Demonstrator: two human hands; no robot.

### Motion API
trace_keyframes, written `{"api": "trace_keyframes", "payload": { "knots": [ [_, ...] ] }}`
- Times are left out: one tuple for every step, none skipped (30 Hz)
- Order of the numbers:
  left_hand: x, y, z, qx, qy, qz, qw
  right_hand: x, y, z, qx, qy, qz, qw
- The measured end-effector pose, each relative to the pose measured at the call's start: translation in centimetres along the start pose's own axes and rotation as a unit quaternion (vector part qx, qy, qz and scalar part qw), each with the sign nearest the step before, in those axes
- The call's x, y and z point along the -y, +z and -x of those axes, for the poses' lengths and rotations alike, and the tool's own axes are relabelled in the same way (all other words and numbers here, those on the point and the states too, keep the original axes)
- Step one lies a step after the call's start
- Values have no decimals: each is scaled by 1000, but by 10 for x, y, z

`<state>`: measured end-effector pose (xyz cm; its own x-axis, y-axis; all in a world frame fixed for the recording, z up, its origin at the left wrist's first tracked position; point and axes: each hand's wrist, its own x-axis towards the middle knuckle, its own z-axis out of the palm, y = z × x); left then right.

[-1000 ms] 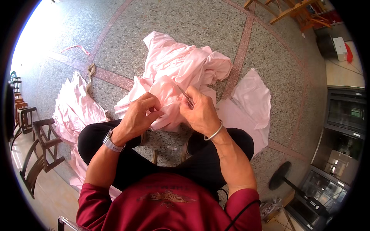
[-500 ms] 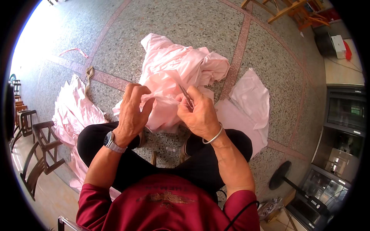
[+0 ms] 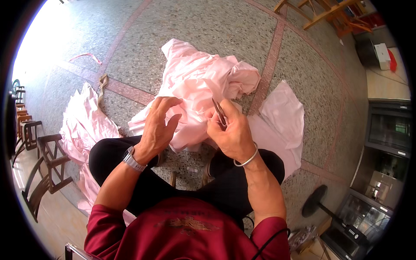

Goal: The person uses a pair of snips to cut along the edge of a pink fabric, handling and positioning the cloth by hand on the floor.

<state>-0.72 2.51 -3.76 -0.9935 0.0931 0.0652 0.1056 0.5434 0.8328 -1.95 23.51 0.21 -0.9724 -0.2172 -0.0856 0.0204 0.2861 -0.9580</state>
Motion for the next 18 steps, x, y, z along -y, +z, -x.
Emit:
{"api": "trace_keyframes", "payload": {
  "knots": [
    [-2, 0, -1, 3, 17, -11, 1000, 0, 0, 1, 1, 0, 0, 1000],
    [-4, 0, -3, 5, 34, -22, 999, 1, -1, 2, 7, 2, -2, 1000],
    [-3, 2, -4, 5, 34, -22, 999, 1, -1, 3, 13, 5, -5, 1000],
    [-2, 4, -5, 13, 56, -22, 998, 1, -2, 3, 13, 5, -4, 1000],
    [-1, 5, -6, 22, 79, -21, 996, 1, -4, 3, 12, -1, -3, 1000],
    [0, 5, -9, 22, 80, -21, 996, 1, -5, 4, 10, -7, -1, 1000],
    [2, 5, -12, 16, 104, 0, 994, 2, -7, 3, 10, -7, -1, 1000],
    [3, 4, -14, 11, 129, 21, 991, 4, -10, 2, -3, -2, -5, 1000],
    [1, -1, -13, 12, 130, 21, 991, 4, -13, 1, -17, 4, -8, 1000],
    [-10, -9, -14, 73, 52, 79, 993, 5, -19, 2, -24, 5, -5, 1000],
    [-17, -17, -13, 133, -30, 132, 982, 3, -24, 1, -42, -11, -6, 999],
    [-23, -22, -11, 137, -27, 133, 981, 1, -29, 1, -61, -26, -5, 998],
    [-29, -28, -7, 165, -81, 236, 954, -4, -31, 2, -71, -62, -3, 995],
    [-31, -30, -4, 191, -134, 335, 913, -4, -33, 2, -74, -61, -2, 995],
    [-26, -24, -1, 178, -134, 418, 881, -2, -34, 1, -76, -67, -7, 995],
    [-28, -22, -2, 180, -135, 419, 880, -1, -34, 0, -76, -73, -13, 994],
    [-33, -20, -4, 197, -157, 394, 884, -4, -32, -1, -79, -68, -25, 994],
    [-36, -18, -5, 213, -179, 368, 887, -4, -31, 0, -80, -65, -24, 994]
  ]
}}
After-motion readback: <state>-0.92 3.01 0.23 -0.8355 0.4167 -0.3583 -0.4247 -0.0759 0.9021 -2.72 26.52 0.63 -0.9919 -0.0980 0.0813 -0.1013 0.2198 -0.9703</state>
